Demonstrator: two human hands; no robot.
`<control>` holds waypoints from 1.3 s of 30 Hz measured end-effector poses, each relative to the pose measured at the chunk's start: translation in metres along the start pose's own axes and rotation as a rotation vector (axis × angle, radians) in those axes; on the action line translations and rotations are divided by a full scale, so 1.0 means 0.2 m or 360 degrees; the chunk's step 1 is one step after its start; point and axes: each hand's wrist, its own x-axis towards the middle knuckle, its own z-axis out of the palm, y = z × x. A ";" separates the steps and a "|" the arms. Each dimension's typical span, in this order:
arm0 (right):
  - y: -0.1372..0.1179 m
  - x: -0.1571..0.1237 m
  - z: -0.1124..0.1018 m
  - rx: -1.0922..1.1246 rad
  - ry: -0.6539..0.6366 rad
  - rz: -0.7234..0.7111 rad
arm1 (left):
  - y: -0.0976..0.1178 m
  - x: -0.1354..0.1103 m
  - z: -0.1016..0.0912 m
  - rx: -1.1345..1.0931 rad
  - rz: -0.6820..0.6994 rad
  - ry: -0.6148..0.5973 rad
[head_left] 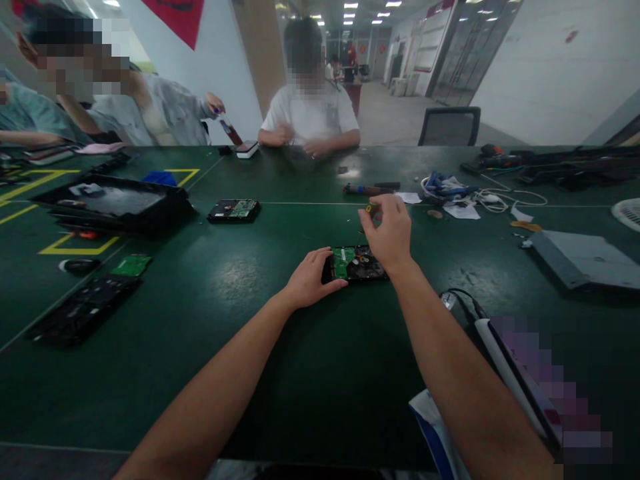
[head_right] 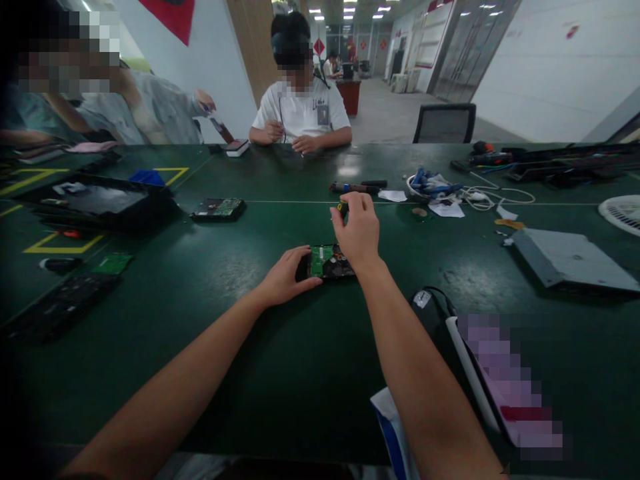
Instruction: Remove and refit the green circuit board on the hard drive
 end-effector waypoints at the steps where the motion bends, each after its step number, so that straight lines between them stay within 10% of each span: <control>1: -0.01 0.00 0.00 0.0000 -0.0001 -0.0004 | 0.00 0.00 0.00 -0.0001 0.0002 -0.0002; 39: -0.03 0.00 0.00 0.0038 -0.0131 -0.0040 | 0.00 0.00 0.00 -0.0001 -0.0012 -0.0002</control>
